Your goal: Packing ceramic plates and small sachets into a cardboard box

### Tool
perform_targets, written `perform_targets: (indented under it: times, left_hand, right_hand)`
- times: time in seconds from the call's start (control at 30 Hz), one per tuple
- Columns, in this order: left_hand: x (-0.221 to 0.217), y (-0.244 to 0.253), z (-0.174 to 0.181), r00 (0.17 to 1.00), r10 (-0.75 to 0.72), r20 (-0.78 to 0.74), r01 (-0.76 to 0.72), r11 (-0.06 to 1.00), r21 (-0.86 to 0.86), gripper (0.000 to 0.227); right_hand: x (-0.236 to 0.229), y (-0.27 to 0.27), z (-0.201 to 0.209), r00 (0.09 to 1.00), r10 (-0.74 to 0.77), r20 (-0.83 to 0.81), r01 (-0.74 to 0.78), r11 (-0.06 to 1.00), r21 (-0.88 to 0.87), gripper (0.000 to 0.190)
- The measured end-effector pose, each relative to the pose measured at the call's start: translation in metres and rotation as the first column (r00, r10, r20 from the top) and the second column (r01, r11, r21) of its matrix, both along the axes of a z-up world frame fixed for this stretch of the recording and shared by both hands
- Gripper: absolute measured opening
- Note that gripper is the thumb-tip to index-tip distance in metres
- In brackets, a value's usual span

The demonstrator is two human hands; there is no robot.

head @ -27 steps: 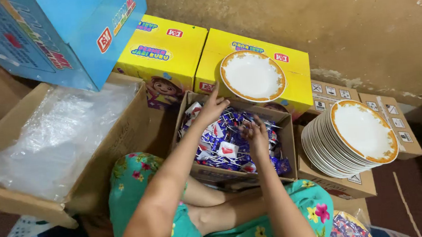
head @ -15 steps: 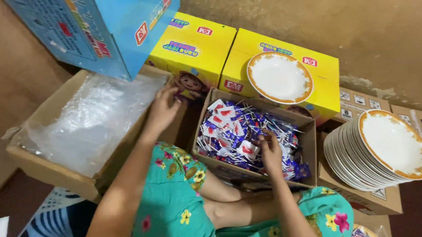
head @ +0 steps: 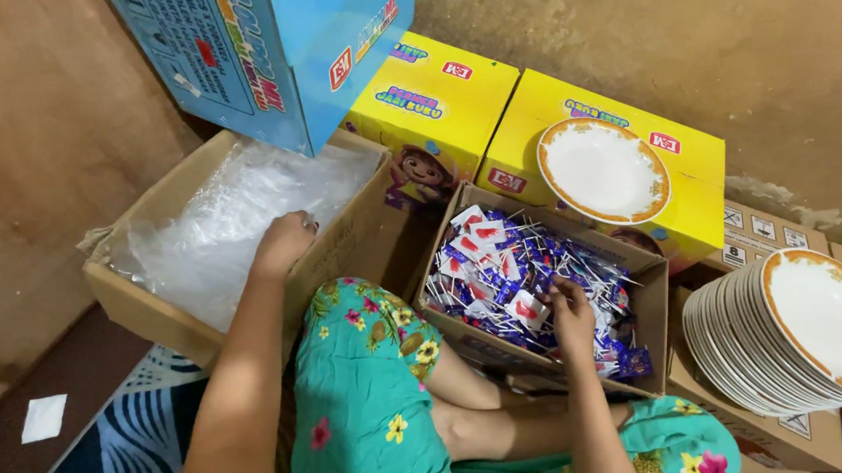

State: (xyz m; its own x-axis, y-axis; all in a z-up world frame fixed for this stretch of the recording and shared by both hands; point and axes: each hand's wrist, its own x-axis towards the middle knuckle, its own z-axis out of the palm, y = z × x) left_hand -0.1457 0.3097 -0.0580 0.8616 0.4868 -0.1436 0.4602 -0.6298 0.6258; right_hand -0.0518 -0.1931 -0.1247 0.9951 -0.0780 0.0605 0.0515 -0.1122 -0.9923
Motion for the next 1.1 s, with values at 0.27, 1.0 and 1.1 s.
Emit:
perform_targets:
  times: [0.27, 1.0, 1.1]
  left_hand:
    - [-0.018, -0.043, 0.051, 0.968, 0.095, 0.234, -0.122, 0.987, 0.106, 0.018]
    - [0.068, -0.232, 0.050, 0.133, -0.842, 0.524, 0.188, 0.540, 0.821, 0.015]
    - [0.069, -0.245, 0.066, 0.041, -0.884, 0.467, 0.114, 0.468, 0.876, 0.013]
  right_hand:
    - [-0.008, 0.005, 0.011, 1.000, -0.018, -0.020, 0.017, 0.999, -0.028, 0.025]
    - [0.004, -0.032, 0.179, 0.957, 0.276, 0.086, -0.289, 0.901, 0.324, 0.076]
    - [0.003, -0.041, 0.172, 0.974, 0.186, 0.128, -0.197, 0.977, 0.083, 0.084]
